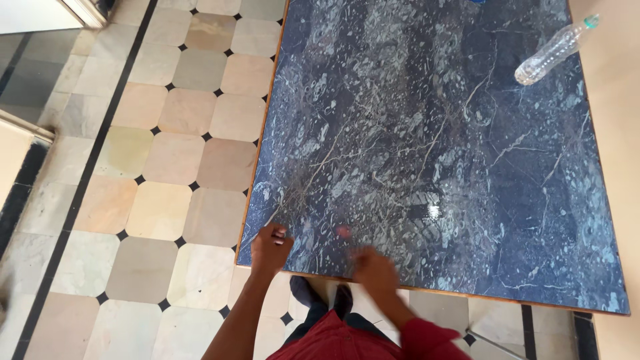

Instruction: The person cleans a marble tabletop using a blue cloth and a toothbrush. They move a chair aside, open a water bottle, and scrub the surface with the toothbrush while occasionally wiping with the cloth.

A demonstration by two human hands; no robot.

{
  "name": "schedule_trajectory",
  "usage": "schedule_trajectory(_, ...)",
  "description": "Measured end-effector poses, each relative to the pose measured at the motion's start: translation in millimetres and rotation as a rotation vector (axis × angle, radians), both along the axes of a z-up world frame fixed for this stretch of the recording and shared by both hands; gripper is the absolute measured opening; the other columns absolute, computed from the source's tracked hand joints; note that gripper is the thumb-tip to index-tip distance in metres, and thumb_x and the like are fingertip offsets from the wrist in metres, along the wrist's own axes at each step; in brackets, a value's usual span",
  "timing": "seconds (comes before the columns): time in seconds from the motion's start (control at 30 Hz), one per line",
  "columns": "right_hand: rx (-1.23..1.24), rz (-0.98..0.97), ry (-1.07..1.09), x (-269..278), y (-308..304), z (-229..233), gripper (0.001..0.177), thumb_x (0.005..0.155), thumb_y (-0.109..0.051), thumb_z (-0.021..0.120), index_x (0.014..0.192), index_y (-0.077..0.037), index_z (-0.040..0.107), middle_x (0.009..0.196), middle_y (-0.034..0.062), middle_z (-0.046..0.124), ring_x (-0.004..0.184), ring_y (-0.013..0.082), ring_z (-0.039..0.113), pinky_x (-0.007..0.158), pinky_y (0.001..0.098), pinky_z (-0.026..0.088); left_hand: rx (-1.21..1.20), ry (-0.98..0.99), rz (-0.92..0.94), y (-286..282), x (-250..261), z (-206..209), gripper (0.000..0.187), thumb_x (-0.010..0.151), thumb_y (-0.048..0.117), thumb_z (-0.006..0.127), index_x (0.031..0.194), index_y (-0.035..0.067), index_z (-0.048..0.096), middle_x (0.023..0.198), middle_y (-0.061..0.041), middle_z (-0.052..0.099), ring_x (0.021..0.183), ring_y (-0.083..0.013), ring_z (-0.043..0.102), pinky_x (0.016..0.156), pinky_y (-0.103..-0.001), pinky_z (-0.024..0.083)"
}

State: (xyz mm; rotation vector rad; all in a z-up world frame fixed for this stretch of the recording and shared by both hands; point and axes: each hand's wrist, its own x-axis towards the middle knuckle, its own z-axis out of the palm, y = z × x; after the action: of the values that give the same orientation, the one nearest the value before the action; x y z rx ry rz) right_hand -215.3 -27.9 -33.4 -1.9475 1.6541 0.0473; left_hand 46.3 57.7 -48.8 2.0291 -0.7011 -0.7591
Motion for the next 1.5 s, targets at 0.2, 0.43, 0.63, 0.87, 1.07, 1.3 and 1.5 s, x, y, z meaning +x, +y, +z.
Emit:
schedule_trajectory(0.2,-0.411,-0.420,0.249,-218,-86,-33,0.030,0.099,-0.033,0.061,0.101,-0.007,0.076,0.097,0.0261,0.074,0.092,0.0481,0.072,0.079,0.0531,0.059,-0.001,-0.110,-0.025,8,-11,-10,0.028,0.073,0.014,0.080,0.099,0.007,0.071,0.092,-0.004,0.071,0.080,-0.0168,0.070,0.075,-0.033,0.057)
schedule_trajectory(0.43,-0.353,-0.599,0.354,-318,-66,-20,0.033,0.100,-0.038,0.064,0.110,-0.009,0.076,0.097,0.0251,0.075,0.091,0.0487,0.073,0.077,0.0557,0.058,0.052,-0.225,-0.085,4,-20,1,0.028,0.073,0.019,0.081,0.098,0.007,0.072,0.095,-0.005,0.069,0.084,-0.0200,0.068,0.078,-0.035,0.056)
schedule_trajectory(0.63,-0.356,-0.432,-0.016,-199,-17,-36,0.020,0.091,-0.022,0.063,0.104,-0.013,0.075,0.094,0.0186,0.075,0.088,0.0406,0.073,0.074,0.0501,0.058,0.052,-0.191,-0.059,30,-36,-15,0.029,0.075,0.018,0.081,0.100,0.007,0.072,0.095,-0.005,0.071,0.086,-0.0196,0.070,0.080,-0.035,0.056)
schedule_trajectory(0.87,-0.129,-0.021,-0.039,-11,76,11,0.018,0.089,-0.025,0.059,0.102,-0.014,0.066,0.080,0.0228,0.071,0.074,0.0467,0.070,0.066,0.0590,0.055,-0.062,-0.233,-0.224,42,-29,-11,0.031,0.074,0.012,0.080,0.102,0.005,0.072,0.098,-0.008,0.070,0.088,-0.0205,0.069,0.079,-0.035,0.056)
schedule_trajectory(1.07,-0.165,-0.016,-0.097,33,97,16,0.020,0.095,-0.031,0.061,0.096,-0.011,0.065,0.079,0.0225,0.071,0.075,0.0450,0.070,0.068,0.0579,0.055,-0.074,-0.050,-0.301,45,-9,-7,0.025,0.075,0.006,0.077,0.099,0.003,0.070,0.091,-0.008,0.071,0.079,-0.0208,0.070,0.075,-0.033,0.058)
schedule_trajectory(1.3,-0.367,-0.568,-0.082,-76,62,-3,0.019,0.091,-0.029,0.061,0.092,-0.014,0.073,0.084,0.0174,0.074,0.078,0.0420,0.073,0.067,0.0543,0.058,-0.121,-0.197,-0.368,44,-8,5,0.018,0.080,0.002,0.073,0.097,0.003,0.072,0.091,-0.011,0.071,0.079,-0.0220,0.069,0.074,-0.034,0.057)
schedule_trajectory(1.5,-0.282,-0.732,0.154,-128,53,8,0.032,0.094,-0.037,0.066,0.088,-0.006,0.070,0.083,0.0193,0.074,0.081,0.0449,0.071,0.072,0.0558,0.057,-0.076,-0.081,-0.426,41,1,16,0.020,0.078,0.005,0.076,0.098,0.003,0.072,0.091,-0.011,0.071,0.077,-0.0209,0.070,0.073,-0.034,0.058)
